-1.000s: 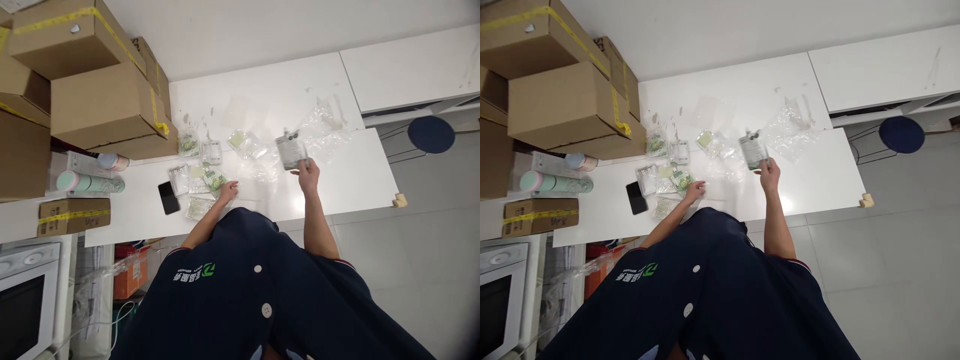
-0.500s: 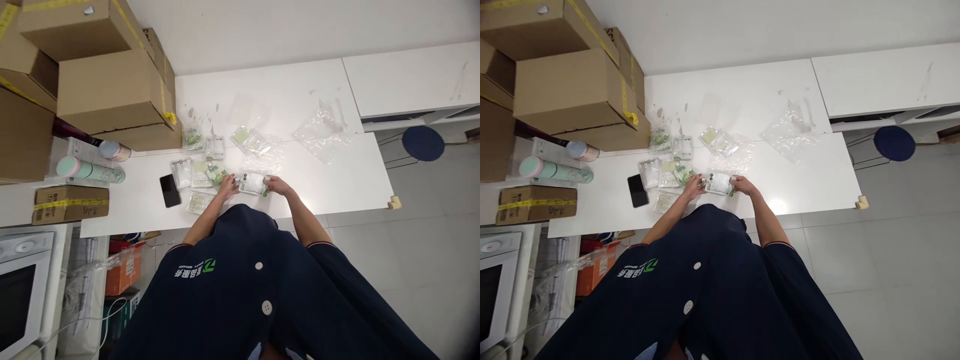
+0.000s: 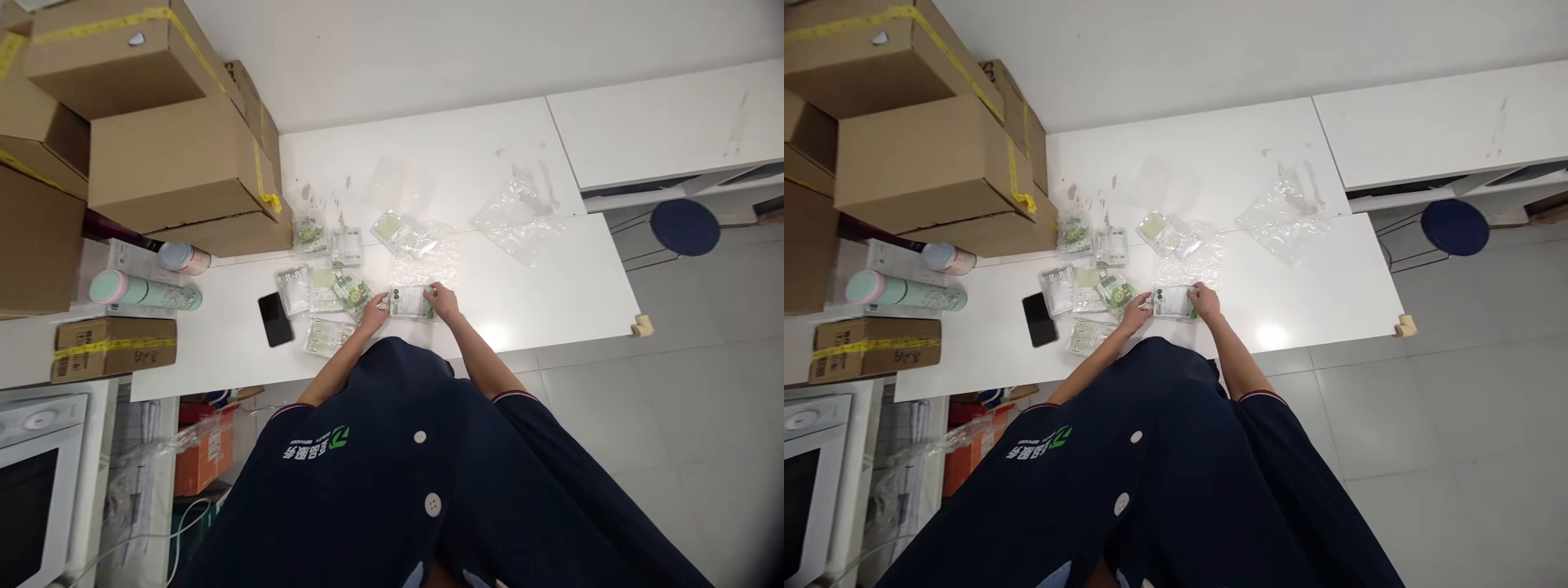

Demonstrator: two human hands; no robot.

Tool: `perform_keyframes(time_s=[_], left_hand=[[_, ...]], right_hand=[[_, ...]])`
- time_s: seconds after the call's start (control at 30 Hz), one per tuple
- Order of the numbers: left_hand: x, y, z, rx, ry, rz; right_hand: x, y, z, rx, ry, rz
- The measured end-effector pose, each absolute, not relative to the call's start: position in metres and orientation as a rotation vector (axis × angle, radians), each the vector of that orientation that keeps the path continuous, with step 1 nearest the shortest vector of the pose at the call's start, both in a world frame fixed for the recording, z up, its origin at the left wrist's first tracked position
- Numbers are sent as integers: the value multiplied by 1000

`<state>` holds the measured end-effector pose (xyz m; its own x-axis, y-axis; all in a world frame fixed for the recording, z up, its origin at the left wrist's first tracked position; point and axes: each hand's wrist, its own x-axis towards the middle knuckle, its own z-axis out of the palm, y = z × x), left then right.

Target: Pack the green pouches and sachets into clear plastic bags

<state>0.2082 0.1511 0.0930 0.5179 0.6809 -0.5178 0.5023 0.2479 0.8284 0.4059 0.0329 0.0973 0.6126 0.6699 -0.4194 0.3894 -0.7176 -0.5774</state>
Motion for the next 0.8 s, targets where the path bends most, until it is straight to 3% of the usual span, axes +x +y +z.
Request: perform_keyframes(time_s=[0.13,0.23,0.43,0.67,0.8], left_hand=[[208,148,93,1479,1125,170],[210,149,91,1517,1122,171],[212,151,97,1575,1080,145],[181,140,122,2108,752,-109],[188,146,120,2240,726,-33]], right_hand=[[373,19,102,-2503,-1322,565],[350,3,98,-2392,-1752,506],[340,1,93,-2499,-1859,507],[341,13,140,-2484,-1888,794],[355,23,154,-2464,-1863,1005]])
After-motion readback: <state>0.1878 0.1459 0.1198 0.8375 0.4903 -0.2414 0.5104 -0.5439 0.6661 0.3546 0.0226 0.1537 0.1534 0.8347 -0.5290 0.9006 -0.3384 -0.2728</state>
